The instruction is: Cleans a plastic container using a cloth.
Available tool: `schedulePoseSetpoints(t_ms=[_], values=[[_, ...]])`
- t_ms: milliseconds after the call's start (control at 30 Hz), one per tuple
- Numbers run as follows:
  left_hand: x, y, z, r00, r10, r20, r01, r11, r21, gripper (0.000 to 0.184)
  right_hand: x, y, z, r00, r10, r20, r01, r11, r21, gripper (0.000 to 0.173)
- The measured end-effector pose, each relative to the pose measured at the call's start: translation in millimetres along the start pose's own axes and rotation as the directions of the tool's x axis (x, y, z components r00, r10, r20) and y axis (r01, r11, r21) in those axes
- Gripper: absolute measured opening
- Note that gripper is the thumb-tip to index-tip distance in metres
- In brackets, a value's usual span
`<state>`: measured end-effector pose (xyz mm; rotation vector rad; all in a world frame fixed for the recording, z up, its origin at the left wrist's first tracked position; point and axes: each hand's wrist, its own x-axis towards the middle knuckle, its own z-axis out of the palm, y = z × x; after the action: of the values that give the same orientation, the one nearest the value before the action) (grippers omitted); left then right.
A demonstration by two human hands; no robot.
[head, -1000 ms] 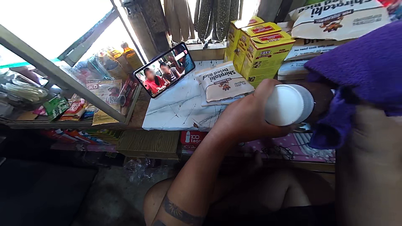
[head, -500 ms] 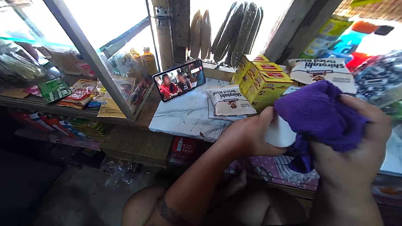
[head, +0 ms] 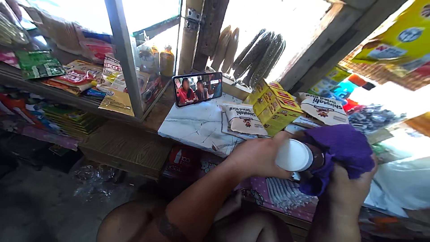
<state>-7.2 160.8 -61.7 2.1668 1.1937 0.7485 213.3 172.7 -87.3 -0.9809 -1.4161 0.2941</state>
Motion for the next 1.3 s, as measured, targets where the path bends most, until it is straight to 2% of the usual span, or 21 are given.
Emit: schedulePoseSetpoints(t_ms=[100,267,433,700,1133,1300], values=[[-1.2,0.6,-1.3,1.000,0.019,-0.003,-0.019,1.000,-0.010,0.079,0.1,-3.2,-0.7,0.999,-0.043,0.009,0.043,0.999,0.004,0.078],[-3.0,2.0,-3.8,1.000,0.028,0.007,-0.028,0.999,-0.016,0.080,-5.2,-17.8,9.3,0.963,-0.255,0.083,0.255,0.967,0.014,0.076],[-4.2,1.5,-2.7,0.999,0.046,-0.013,-0.046,0.999,-0.004,0.084,-4.8,-30.4,18.7,0.891,-0.405,0.202,0.406,0.913,0.042,0.060],[-3.7,2.1,-2.2,0.999,0.048,-0.014,-0.047,0.999,0.020,0.077,-2.7,-28.4,13.0,0.893,-0.395,0.215,0.395,0.918,0.044,0.064],[-4.2,2.6,-2.5,0.999,0.034,-0.021,-0.034,0.999,0.000,0.075,0.2,-21.2,12.4,0.909,-0.374,0.185,0.370,0.927,0.056,0.069],[-3.5,2.3,-2.2,0.999,0.030,-0.016,-0.031,1.000,-0.008,0.077,-0.3,-21.0,12.1,0.917,-0.359,0.172,0.351,0.933,0.074,0.066]])
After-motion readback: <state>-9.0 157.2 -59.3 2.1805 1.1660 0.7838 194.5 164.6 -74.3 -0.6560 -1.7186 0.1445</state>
